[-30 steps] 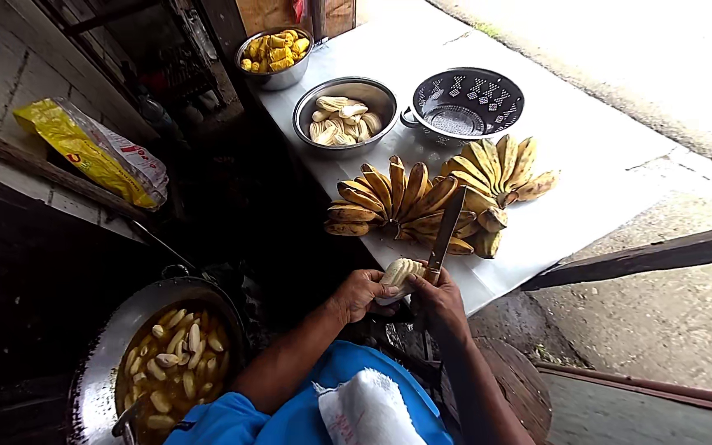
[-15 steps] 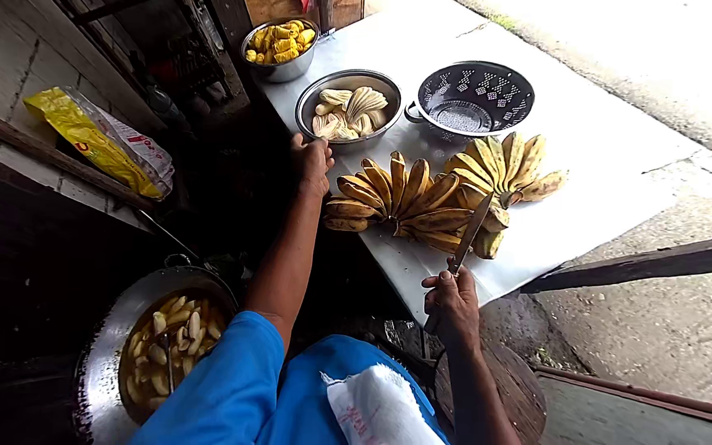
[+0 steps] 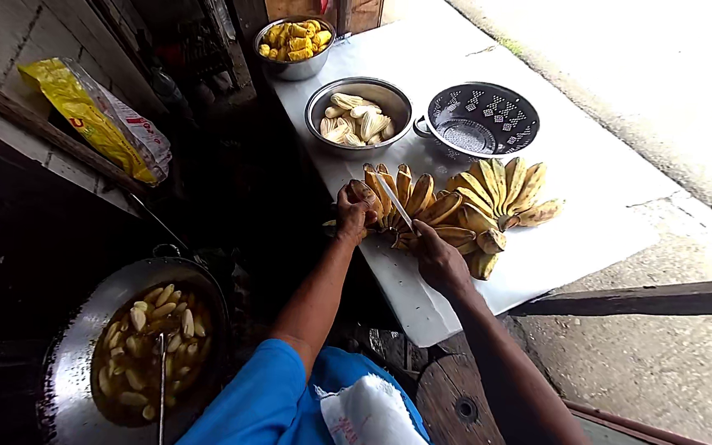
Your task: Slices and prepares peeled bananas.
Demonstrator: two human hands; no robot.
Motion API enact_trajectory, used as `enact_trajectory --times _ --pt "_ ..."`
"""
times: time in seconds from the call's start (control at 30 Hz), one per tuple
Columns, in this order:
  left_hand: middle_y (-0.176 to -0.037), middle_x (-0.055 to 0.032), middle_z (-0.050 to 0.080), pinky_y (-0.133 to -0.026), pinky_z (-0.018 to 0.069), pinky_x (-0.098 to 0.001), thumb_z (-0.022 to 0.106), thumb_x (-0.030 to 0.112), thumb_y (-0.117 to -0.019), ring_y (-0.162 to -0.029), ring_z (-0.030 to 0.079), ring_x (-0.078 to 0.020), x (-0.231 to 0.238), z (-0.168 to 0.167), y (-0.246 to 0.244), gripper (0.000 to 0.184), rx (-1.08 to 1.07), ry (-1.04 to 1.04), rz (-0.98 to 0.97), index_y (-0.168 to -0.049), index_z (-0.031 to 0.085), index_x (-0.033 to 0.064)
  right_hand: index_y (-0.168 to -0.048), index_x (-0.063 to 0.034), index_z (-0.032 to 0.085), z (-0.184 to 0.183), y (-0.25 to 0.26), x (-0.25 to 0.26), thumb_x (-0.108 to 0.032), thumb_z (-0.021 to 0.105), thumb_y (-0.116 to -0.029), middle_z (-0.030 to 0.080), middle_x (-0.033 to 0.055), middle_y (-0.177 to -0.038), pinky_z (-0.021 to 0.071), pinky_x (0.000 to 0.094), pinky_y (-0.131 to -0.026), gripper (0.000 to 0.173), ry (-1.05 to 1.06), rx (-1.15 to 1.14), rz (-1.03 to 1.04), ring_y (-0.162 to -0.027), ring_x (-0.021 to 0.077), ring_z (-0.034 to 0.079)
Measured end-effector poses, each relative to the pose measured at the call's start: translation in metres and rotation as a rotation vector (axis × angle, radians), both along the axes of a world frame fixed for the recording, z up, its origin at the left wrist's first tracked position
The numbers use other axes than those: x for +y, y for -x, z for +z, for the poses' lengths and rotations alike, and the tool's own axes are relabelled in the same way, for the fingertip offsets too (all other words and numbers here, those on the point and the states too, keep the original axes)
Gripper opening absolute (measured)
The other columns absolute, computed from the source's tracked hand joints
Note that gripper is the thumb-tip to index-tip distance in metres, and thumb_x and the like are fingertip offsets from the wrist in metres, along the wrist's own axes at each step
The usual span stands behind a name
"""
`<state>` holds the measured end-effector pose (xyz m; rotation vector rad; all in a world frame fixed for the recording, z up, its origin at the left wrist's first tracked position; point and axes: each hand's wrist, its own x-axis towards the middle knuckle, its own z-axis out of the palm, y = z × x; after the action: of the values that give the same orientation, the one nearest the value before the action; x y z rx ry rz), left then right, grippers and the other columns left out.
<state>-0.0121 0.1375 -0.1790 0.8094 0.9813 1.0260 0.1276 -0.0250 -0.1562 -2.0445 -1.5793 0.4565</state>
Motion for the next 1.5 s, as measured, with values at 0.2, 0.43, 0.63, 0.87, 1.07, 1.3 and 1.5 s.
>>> enact_trajectory --times 0.2,0.43,0.63,0.87,1.07,1.3,1.5 --pt "-0.092 -0.0133 0.064 -0.05 0.0544 -0.0309 0.063 -0.007 -0.0891 -0.056 0.058 -0.0162 0.011 -0.01 0.003 0.054 0.092 -0.128 -0.054 -0.141 0.052 0.0053 -0.147 -0.0259 0.051 0.032 0.002 0.023 -0.031 0.054 -0.1052 0.066 0.0194 -0.095 0.0542 0.0557 -0.059 0.042 0.11 -0.453 0.092 -0.076 0.0399 0.068" --pt "-0.104 -0.0164 0.067 -0.053 0.0558 -0.0326 0.075 0.002 -0.0901 -0.064 0.063 -0.0195 0.005 -0.004 0.001 0.055 0.114 -0.168 -0.073 -0.14 0.051 0.0057 -0.148 -0.0199 0.051 0.02 0.012 0.083 -0.032 0.047 -0.109 0.07 0.0193 -0.094 0.0537 0.0612 -0.065 0.041 0.064 -0.116 0.108 -0.081 0.0406 0.069" --pt "-0.105 -0.0135 0.066 -0.057 0.0522 -0.0287 0.077 -0.002 -0.0852 -0.073 0.062 -0.0169 0.005 -0.005 0.015 0.053 0.036 -0.151 -0.073 -0.133 0.056 0.0054 -0.134 -0.0106 0.058 -0.014 0.011 0.109 -0.038 0.04 -0.111 0.061 0.0062 -0.077 0.0511 0.0313 -0.052 0.04 -0.007 0.817 0.092 -0.057 0.0136 0.056" --pt "-0.108 -0.0165 0.068 -0.084 0.0593 -0.0408 0.084 0.013 -0.0837 -0.094 0.069 -0.0225 0.002 -0.01 -0.007 0.057 0.244 -0.149 0.027 -0.13 0.053 0.0006 -0.127 -0.0115 0.059 -0.016 0.018 0.107 -0.039 0.038 -0.1115 0.059 0.0042 -0.072 0.0478 0.0269 -0.047 0.038 0.007 1.122 -0.006 -0.052 0.0115 0.053" --pt "-0.116 -0.0169 0.069 -0.087 0.0582 -0.0507 0.078 0.004 -0.0715 -0.103 0.069 -0.028 -0.015 -0.008 0.009 0.063 0.558 -0.404 -0.175 -0.133 0.061 0.0061 -0.12 -0.012 0.054 -0.02 -0.003 0.108 -0.042 0.034 -0.1123 0.058 0.0029 -0.071 0.0479 0.0268 -0.047 0.036 -0.025 1.183 -0.192 -0.051 0.0124 0.053" --pt "-0.118 -0.0181 0.066 -0.065 0.0571 -0.0388 0.06 -0.014 -0.0756 -0.089 0.066 -0.0237 -0.017 -0.006 0.03 0.065 0.253 -0.168 -0.159 -0.138 0.058 0.0047 -0.16 -0.0137 0.03 -0.025 0.019 0.091 -0.014 0.074 -0.0914 0.064 0.0171 -0.126 0.0591 0.0417 -0.079 0.082 -0.019 0.688 0.137 -0.093 0.024 0.068" --pt "-0.115 -0.0145 0.063 -0.04 0.0362 -0.0245 0.053 -0.003 -0.0826 -0.049 0.041 -0.0122 -0.045 -0.003 0.077 0.089 0.201 -0.234 -0.371 -0.162 0.031 0.0297 -0.158 -0.0133 0.035 -0.022 0.04 0.067 -0.026 0.087 -0.0821 0.072 0.019 -0.101 0.0581 0.0592 -0.075 0.092 -0.02 0.258 0.147 -0.083 0.0353 0.071"
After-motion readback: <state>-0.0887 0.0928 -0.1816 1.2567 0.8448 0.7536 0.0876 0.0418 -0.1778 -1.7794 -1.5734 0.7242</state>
